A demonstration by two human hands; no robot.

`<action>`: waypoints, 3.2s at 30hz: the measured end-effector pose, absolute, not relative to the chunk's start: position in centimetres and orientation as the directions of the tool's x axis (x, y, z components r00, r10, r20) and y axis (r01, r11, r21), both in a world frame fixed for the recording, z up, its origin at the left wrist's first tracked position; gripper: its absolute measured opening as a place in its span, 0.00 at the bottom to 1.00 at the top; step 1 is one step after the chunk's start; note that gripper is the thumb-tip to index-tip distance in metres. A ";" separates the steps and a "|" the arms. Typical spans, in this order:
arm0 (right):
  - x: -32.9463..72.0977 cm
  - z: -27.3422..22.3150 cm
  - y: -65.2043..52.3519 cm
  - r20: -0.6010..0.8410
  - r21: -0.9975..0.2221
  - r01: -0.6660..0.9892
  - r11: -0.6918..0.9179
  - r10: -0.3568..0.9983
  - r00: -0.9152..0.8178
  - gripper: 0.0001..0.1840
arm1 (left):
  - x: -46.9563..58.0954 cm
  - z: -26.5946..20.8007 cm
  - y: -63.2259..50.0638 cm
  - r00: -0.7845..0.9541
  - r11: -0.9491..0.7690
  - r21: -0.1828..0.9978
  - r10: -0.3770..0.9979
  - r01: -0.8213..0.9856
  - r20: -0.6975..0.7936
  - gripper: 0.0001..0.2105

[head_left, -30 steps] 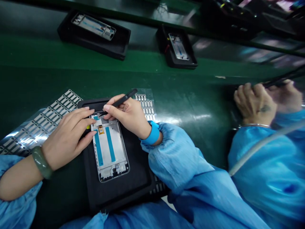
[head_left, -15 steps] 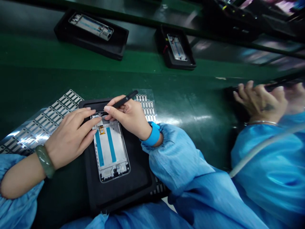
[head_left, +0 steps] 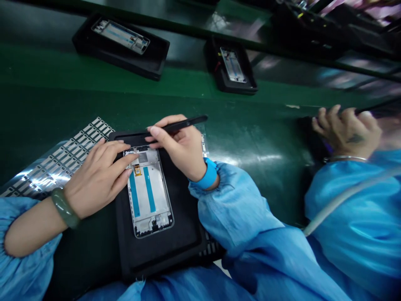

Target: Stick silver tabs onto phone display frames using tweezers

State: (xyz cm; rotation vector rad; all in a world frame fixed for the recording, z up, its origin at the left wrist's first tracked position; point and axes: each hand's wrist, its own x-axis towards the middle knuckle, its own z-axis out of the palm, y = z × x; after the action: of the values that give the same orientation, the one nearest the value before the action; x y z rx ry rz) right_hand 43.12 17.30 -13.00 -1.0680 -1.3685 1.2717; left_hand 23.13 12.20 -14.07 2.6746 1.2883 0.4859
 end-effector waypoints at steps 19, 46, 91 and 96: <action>43.1 -13.9 18.4 0.147 -0.977 0.094 0.194 0.919 -0.365 0.11 | 23.3 -14.6 12.0 0.574 -0.626 0.231 0.778 0.745 0.257 0.18; 42.8 -14.1 18.1 0.395 -0.800 0.302 0.518 0.834 -0.385 0.03 | 23.4 -14.6 12.0 0.576 -0.637 0.216 0.767 0.740 0.283 0.18; 42.7 -14.1 17.8 0.366 -0.810 0.297 0.505 0.832 -0.416 0.06 | 23.5 -14.3 11.7 0.578 -0.634 0.188 0.767 0.750 0.280 0.18; 42.6 -14.1 17.8 0.383 -0.795 0.310 0.521 0.828 -0.408 0.05 | 23.6 -14.3 11.7 0.580 -0.635 0.191 0.767 0.749 0.276 0.18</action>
State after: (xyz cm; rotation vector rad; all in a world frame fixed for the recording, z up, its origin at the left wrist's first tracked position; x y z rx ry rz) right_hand 42.62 17.82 -14.07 -0.9296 -1.9584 0.8174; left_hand 23.56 11.71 -14.26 2.7442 1.3171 0.5198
